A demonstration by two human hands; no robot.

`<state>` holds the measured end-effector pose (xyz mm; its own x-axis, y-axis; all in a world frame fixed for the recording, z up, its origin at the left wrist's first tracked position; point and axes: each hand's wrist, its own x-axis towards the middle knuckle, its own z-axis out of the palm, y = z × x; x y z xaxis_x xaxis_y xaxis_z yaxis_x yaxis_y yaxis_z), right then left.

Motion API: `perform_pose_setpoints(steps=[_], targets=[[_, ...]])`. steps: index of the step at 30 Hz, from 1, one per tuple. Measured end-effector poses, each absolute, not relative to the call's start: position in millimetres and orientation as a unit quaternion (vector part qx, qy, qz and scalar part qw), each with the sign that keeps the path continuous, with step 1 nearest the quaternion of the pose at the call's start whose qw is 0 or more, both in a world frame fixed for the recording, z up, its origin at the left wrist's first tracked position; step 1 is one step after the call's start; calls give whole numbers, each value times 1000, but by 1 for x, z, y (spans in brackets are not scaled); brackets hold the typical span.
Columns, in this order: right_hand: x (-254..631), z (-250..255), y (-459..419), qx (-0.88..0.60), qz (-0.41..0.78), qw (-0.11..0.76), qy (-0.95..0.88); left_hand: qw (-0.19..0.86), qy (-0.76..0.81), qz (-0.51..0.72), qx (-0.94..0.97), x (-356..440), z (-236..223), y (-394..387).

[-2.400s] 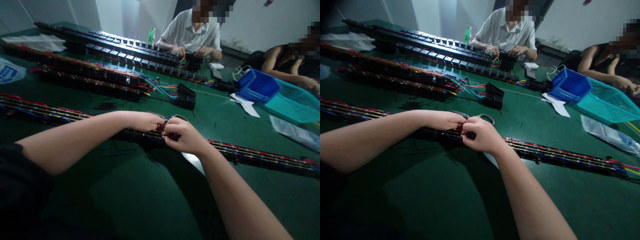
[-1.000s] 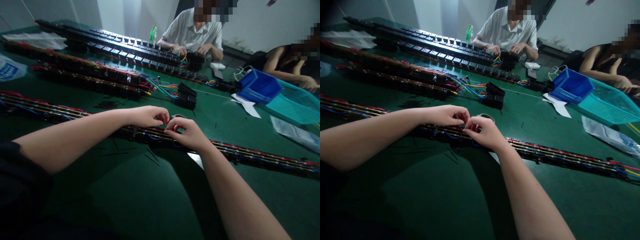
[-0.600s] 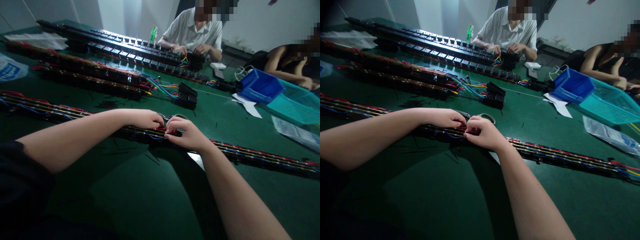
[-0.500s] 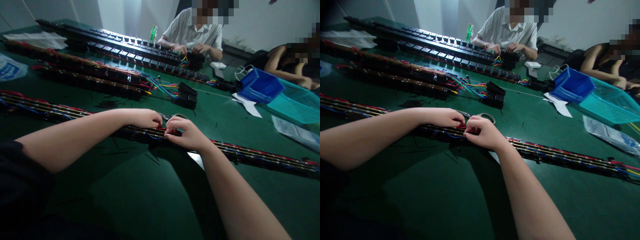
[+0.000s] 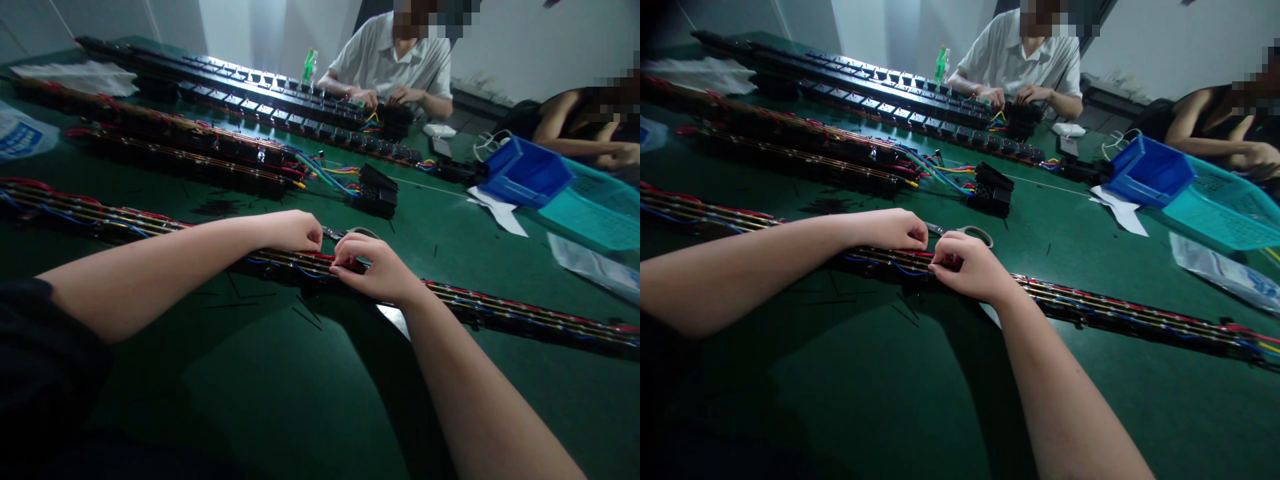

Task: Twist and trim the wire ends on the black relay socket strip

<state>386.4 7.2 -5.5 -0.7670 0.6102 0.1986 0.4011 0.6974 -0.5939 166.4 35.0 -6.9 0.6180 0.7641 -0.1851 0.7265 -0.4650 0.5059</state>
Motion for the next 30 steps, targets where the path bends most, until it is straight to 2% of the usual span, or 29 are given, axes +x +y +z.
perform_pose_setpoints(steps=[5, 9, 14, 19, 25, 30], targets=[[386, -6, 5, -286, 249, 215, -900, 281, 414, 95, 861, 168, -5, 33], [385, -7, 5, -295, 247, 225, -895, 384, 360, 166, 834, 169, -1, 32], [384, -8, 5, -329, 259, 248, -874, 510, 326, 150, 781, 167, 0, 31], [385, -9, 7, -336, 265, 256, -867, 523, 318, 151, 776, 163, -3, 34], [385, -8, 7, -345, 279, 251, -860, 590, 276, 135, 747, 159, -3, 38], [385, -7, 7, -346, 285, 246, -859, 532, 329, 148, 766, 161, -4, 36]])
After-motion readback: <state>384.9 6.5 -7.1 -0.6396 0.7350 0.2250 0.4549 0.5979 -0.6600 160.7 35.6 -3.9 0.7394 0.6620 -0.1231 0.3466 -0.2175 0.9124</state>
